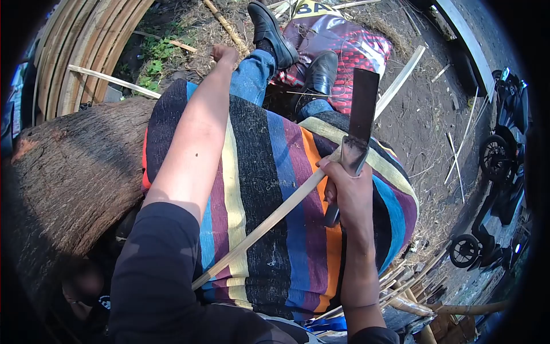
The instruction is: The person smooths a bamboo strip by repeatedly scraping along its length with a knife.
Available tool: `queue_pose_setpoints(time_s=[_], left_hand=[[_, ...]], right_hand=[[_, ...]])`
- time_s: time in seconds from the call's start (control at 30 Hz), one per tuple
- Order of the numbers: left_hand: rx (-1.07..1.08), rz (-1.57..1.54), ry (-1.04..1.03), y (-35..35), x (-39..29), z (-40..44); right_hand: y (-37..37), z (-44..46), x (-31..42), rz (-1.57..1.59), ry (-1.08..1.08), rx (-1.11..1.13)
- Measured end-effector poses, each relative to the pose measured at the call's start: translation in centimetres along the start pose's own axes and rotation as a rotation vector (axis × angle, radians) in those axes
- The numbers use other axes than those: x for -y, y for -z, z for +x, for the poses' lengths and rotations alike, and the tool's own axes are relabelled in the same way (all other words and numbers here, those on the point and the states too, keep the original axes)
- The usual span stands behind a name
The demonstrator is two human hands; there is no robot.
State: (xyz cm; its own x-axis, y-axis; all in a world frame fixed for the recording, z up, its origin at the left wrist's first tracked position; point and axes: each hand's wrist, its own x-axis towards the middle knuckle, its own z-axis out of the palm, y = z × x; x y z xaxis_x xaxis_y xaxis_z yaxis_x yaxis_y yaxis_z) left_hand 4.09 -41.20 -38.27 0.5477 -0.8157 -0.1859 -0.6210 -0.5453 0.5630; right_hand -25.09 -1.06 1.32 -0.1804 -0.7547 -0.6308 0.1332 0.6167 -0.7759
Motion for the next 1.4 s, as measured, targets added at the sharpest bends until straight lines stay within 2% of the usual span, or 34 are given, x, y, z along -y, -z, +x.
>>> queue_pose_setpoints(time_s=[0.1,0.13,0.23,0.27,0.3,0.33,0.37,0.43,0.47,0.57,0.63,0.7,0.73,0.77,0.83,0.87,0.9,0.97,1.0,1.07,1.1,1.17,1.23,1.27,1.3,1.37,1.4], left_hand=[[0.261,0.462,0.049,8.2,-0.7,-4.0],[0.257,0.527,0.007,9.0,-1.8,-5.3],[0.033,0.402,-0.319,9.7,-5.8,-9.2],[0.160,0.227,-0.435,10.4,-7.0,-10.1],[0.017,0.234,-0.632,9.4,-7.7,-10.9],[0.047,0.183,-0.778,9.1,-8.2,-11.8],[0.048,0.180,-0.776,9.1,-8.5,-12.7],[0.042,0.327,-0.984,8.1,-8.1,-13.4],[0.106,0.382,-0.971,7.9,-7.7,-13.6],[0.110,0.416,-1.044,6.5,-7.1,-12.9],[0.349,-0.004,-0.612,4.9,-6.6,-12.7],[0.237,-0.039,-0.623,4.2,-6.4,-12.4],[0.011,0.328,-0.998,4.7,-6.6,-12.3],[0.010,0.328,-1.000,5.0,-6.7,-12.2],[0.125,0.156,-0.593,5.7,-7.2,-12.5],[0.014,0.017,-0.486,6.2,-7.3,-12.6],[0.054,0.008,-0.263,6.7,-7.1,-12.2],[-0.093,0.022,0.138,6.4,-6.7,-10.9],[-0.097,0.021,0.136,7.1,-6.5,-10.8],[-0.008,0.162,-0.005,7.9,-6.2,-10.8],[-0.006,0.162,-0.005,7.6,-6.6,-11.1],[-0.134,0.052,-0.688,6.0,-6.8,-11.4],[0.075,0.242,-0.958,6.3,-7.3,-13.5],[0.011,0.296,-1.057,6.1,-7.3,-14.2],[0.011,0.291,-1.056,5.9,-7.4,-14.2],[-0.043,0.522,-1.212,5.7,-7.3,-14.2],[-0.075,0.538,-1.290,5.3,-7.2,-13.9]], right_hand=[[0.2,0.1,-0.2,-0.027,-0.004,0.004],[0.1,0.1,-0.1,-0.030,-0.008,0.000],[-0.1,0.0,0.3,-0.032,-0.016,0.004],[-0.2,0.0,0.4,-0.032,-0.011,0.005],[-0.2,0.0,0.3,-0.035,-0.012,0.007],[-0.2,0.1,0.2,-0.044,-0.015,0.003],[-0.2,0.2,0.0,-0.053,-0.017,-0.004],[-0.4,0.5,-0.6,-0.050,0.000,-0.021],[-0.5,0.6,-0.8,-0.042,0.018,-0.036],[-0.5,0.6,-0.7,-0.051,0.017,-0.043],[-0.4,0.3,0.0,-0.062,-0.001,-0.032],[-0.4,0.3,0.3,-0.069,-0.012,-0.017],[-0.3,0.4,0.2,-0.073,-0.012,-0.014],[-0.3,0.5,0.1,-0.078,-0.013,-0.013],[-0.2,0.5,-0.1,-0.078,-0.019,-0.019],[-0.1,0.5,-0.2,-0.077,-0.027,-0.021],[-0.1,0.4,-0.2,-0.073,-0.029,-0.024],[-0.1,0.3,-0.1,-0.080,-0.022,-0.016],[-0.1,0.3,0.0,-0.077,-0.018,-0.014],[-0.1,0.2,0.1,-0.090,-0.034,-0.017],[-0.1,0.2,0.1,-0.090,-0.035,-0.019],[-0.5,0.4,-0.2,-0.080,0.018,-0.049],[-0.6,0.5,-0.3,-0.091,0.018,-0.047],[-0.5,0.6,-0.3,-0.100,0.020,-0.049],[-0.4,0.6,-0.1,-0.104,0.022,-0.051],[-0.3,0.5,0.1,-0.108,-0.048,-0.028],[-0.2,0.5,0.1,-0.109,-0.048,-0.027]])
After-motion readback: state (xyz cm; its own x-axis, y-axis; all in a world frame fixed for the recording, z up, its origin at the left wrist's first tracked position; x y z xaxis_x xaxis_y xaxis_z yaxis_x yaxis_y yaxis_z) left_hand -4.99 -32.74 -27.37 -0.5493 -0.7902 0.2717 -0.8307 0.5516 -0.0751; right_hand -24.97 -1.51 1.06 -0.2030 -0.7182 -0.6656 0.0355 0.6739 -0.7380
